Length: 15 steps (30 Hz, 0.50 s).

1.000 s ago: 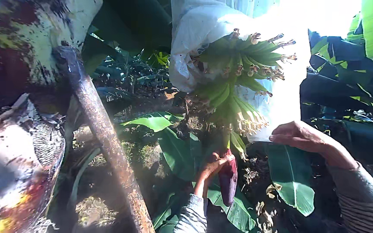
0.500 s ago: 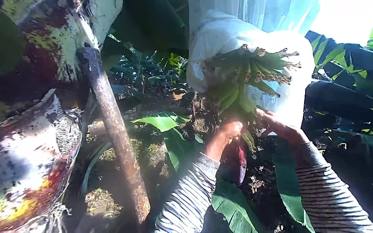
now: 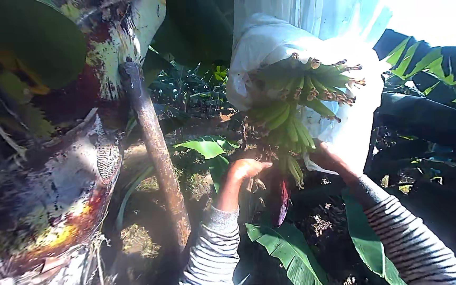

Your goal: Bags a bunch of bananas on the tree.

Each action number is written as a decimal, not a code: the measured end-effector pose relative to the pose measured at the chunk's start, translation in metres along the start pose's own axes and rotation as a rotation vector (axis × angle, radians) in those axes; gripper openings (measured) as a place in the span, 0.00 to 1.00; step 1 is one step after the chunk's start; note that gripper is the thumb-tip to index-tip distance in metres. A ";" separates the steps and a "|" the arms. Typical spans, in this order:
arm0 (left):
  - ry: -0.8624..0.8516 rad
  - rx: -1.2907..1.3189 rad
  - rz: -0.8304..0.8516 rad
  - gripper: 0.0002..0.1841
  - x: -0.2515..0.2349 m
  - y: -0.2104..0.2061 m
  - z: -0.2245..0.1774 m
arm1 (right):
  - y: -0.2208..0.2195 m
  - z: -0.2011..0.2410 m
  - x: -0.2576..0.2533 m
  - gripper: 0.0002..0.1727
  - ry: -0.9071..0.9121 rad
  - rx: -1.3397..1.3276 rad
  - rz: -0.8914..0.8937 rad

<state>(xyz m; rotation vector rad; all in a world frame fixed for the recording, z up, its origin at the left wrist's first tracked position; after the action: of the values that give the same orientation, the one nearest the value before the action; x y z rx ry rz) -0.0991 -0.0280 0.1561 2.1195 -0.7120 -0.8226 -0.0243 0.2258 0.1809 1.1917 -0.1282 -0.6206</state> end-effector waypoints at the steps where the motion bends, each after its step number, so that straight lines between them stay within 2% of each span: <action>1: -0.014 -0.009 -0.056 0.32 0.003 0.013 -0.003 | 0.004 -0.002 -0.001 0.23 0.015 0.106 -0.025; 3: -0.055 0.012 -0.141 0.28 0.006 0.031 -0.013 | 0.008 -0.010 -0.004 0.17 0.028 0.295 -0.029; 5: -0.125 0.063 -0.189 0.21 0.010 0.041 -0.020 | -0.003 -0.029 -0.002 0.16 0.020 0.428 0.081; 7: -0.174 0.090 -0.244 0.17 0.014 0.048 -0.014 | -0.021 -0.061 0.007 0.17 -0.013 0.440 0.190; 8: -0.176 0.081 -0.280 0.17 0.015 0.053 -0.009 | -0.023 -0.078 0.014 0.21 -0.024 0.391 0.213; 9: -0.167 0.068 -0.323 0.16 0.016 0.058 -0.006 | -0.020 -0.092 0.021 0.29 -0.034 0.305 0.239; 11: -0.164 0.048 -0.432 0.18 0.020 0.068 -0.011 | 0.002 -0.107 0.035 0.50 -0.090 0.084 0.229; 12: -0.189 0.023 -0.504 0.19 0.023 0.075 -0.019 | 0.016 -0.107 0.038 0.54 -0.081 -0.052 0.164; 15: -0.314 -0.070 -0.671 0.26 0.030 0.088 -0.058 | 0.039 -0.095 0.031 0.61 -0.044 -0.360 -0.016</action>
<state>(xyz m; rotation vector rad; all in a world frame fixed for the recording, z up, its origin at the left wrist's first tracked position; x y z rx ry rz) -0.0569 -0.0737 0.2462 2.2025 -0.0930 -1.5345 0.0548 0.2975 0.1724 0.8320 -0.0409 -0.6524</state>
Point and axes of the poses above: each hand's wrist, its own x-axis away from the middle knuckle, its own y-axis out of the back of the hand, z = x × y, the point moved 10 cm from there along -x, towards the middle knuckle, and after that the axes turned 14 degrees about -y, right-handed, at the moved point
